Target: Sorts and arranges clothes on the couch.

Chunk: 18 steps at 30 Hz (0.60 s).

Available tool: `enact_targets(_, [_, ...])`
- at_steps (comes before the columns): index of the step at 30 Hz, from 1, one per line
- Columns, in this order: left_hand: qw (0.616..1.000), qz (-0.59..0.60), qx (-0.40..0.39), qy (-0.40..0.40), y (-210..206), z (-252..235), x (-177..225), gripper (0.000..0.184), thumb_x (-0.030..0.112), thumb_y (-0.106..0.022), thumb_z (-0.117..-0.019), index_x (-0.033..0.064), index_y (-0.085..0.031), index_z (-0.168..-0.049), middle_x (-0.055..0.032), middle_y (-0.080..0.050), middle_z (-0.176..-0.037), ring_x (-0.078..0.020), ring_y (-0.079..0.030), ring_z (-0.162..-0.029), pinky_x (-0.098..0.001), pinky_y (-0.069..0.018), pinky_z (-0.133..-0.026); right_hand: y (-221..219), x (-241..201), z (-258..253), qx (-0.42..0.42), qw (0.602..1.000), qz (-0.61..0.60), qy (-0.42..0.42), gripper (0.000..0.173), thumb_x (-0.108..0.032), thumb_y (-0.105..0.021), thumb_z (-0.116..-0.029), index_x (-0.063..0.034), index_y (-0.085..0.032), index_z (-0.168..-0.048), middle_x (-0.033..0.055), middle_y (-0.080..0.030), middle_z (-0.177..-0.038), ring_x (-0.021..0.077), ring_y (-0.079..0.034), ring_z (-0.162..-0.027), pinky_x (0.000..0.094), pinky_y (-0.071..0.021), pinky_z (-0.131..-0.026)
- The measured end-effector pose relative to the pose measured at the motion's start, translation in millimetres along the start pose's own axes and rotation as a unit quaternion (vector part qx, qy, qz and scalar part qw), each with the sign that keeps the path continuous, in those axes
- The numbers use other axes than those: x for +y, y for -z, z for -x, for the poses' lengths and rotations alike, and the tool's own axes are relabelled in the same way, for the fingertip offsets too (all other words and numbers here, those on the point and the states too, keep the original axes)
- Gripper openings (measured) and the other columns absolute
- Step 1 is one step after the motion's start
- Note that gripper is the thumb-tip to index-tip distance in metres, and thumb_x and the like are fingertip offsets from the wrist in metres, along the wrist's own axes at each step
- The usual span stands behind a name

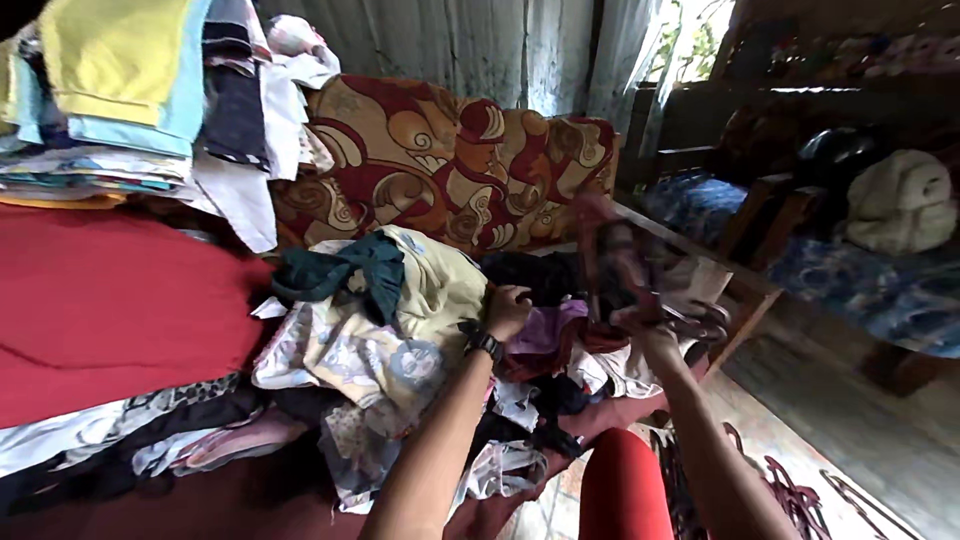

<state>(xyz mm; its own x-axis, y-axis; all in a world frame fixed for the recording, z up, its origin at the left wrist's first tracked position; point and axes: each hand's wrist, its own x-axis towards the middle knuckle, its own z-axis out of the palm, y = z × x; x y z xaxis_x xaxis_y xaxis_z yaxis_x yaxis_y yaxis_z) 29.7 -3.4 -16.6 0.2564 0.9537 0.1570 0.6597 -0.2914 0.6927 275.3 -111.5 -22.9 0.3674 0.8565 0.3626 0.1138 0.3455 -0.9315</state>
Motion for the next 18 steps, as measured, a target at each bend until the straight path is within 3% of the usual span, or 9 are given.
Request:
enact_targets(2, [0.996,-0.066,-0.066,-0.005,7.6,42.4,24.6,0.063,0.035,-0.058,-0.1024,-0.0002,-0.045,-0.153,-0.0280,-0.030,-0.163,-0.0434,-0.023,-0.154,-0.0595,-0.0186,-0.125,-13.8,-20.0,-12.3,0.027,0.997,0.042,0.060,0.019,0.000,-0.073,-0.0850,0.0077,-0.067,-0.102,0.0056,-0.070,-0.086,0.0055,-0.066,-0.077,0.0265,-0.0581,-0.075])
enact_targets(3, [0.989,-0.098,-0.107,-0.011,15.8,68.8,43.3,0.066,0.041,-0.058,-0.1022,0.0006,-0.045,-0.153,-0.0268,-0.031,-0.163,-0.0429,-0.023,-0.154,-0.0613,-0.0162,-0.125,-18.3,-30.5,-17.5,0.048,0.993,0.065,0.090,0.019,0.000,-0.073,-0.0847,0.0081,-0.066,-0.101,0.0051,-0.068,-0.085,0.0030,-0.064,-0.075,0.0238,-0.0574,-0.072])
enact_targets(5, [0.983,-0.122,-0.111,-0.086,36.9,117.2,82.1,0.048,0.040,-0.059,-0.1030,0.0059,-0.065,-0.136,-0.0168,-0.061,-0.142,-0.0324,-0.054,-0.136,-0.0550,-0.0365,-0.116,-32.1,-45.4,-23.8,0.035,0.984,0.121,0.123,0.020,-0.001,-0.071,-0.0860,0.0102,-0.066,-0.102,0.0097,-0.069,-0.087,0.0057,-0.064,-0.077,0.0261,-0.0560,-0.074])
enact_targets(7, [0.960,-0.111,0.076,-0.244,48.3,137.9,100.7,0.025,0.030,-0.068,-0.0968,0.0099,-0.076,-0.109,-0.0085,-0.075,-0.106,-0.0240,-0.072,-0.100,-0.0476,-0.0567,-0.090,-51.1,-45.8,-23.9,-0.043,0.975,0.182,0.120,0.023,-0.006,-0.071,-0.0889,0.0074,-0.068,-0.107,0.0149,-0.071,-0.094,0.0174,-0.069,-0.086,0.0388,-0.0575,-0.083])
enact_targets(9, [0.905,-0.172,0.230,-0.316,64.5,124.8,109.2,0.043,0.028,-0.081,-0.0851,0.0108,-0.073,-0.123,-0.0119,-0.071,-0.116,-0.0300,-0.068,-0.107,-0.0524,-0.0536,-0.091,-67.1,-39.5,-21.1,-0.108,0.962,0.227,0.110,0.029,-0.015,-0.072,-0.0903,0.0009,-0.070,-0.115,0.0159,-0.074,-0.098,0.0276,-0.072,-0.093,0.0520,-0.0566,-0.089])
enact_targets(11, [0.923,-0.260,0.164,-0.231,83.5,108.3,112.2,0.083,0.037,-0.089,-0.0771,0.0046,-0.055,-0.145,-0.0217,-0.060,-0.138,-0.0411,-0.055,-0.130,-0.0630,-0.0371,-0.110,-77.0,-39.2,-16.0,-0.131,0.956,0.232,0.127,0.029,-0.017,-0.074,-0.0892,-0.0011,-0.072,-0.113,0.0142,-0.075,-0.095,0.0279,-0.072,-0.092,0.0536,-0.0556,-0.089])
enact_targets(12, [0.941,-0.287,0.087,-0.158,86.5,97.8,110.5,0.086,0.040,-0.089,-0.0782,0.0041,-0.052,-0.147,-0.0216,-0.062,-0.136,-0.0401,-0.055,-0.131,-0.0625,-0.0339,-0.114,-79.4,-39.6,-13.7,-0.140,0.956,0.222,0.135,0.026,-0.016,-0.075,-0.0878,-0.0011,-0.072,-0.109,0.0129,-0.075,-0.094,0.0256,-0.072,-0.090,0.0516,-0.0566,-0.087])
enact_targets(16, [0.975,-0.169,-0.139,-0.039,74.7,52.8,68.0,0.040,0.033,-0.072,-0.0964,0.0028,-0.067,-0.122,-0.0181,-0.070,-0.102,-0.0319,-0.068,-0.093,-0.0526,-0.0549,-0.085,-65.1,-41.7,-11.1,-0.260,0.930,0.218,0.141,0.039,-0.024,-0.082,-0.0840,-0.0045,-0.072,-0.116,0.0094,-0.074,-0.108,0.0181,-0.070,-0.103,0.0436,-0.0554,-0.097])
enact_targets(18, [0.983,-0.116,-0.143,-0.026,76.1,53.1,51.9,0.042,0.033,-0.067,-0.1003,-0.0002,-0.066,-0.126,-0.0243,-0.068,-0.117,-0.0379,-0.065,-0.111,-0.0597,-0.0488,-0.099,-36.9,-38.7,-17.9,-0.272,0.924,0.228,0.140,0.054,-0.023,-0.082,-0.0835,-0.0025,-0.066,-0.131,0.0160,-0.065,-0.133,0.0258,-0.060,-0.125,0.0473,-0.0463,-0.110])
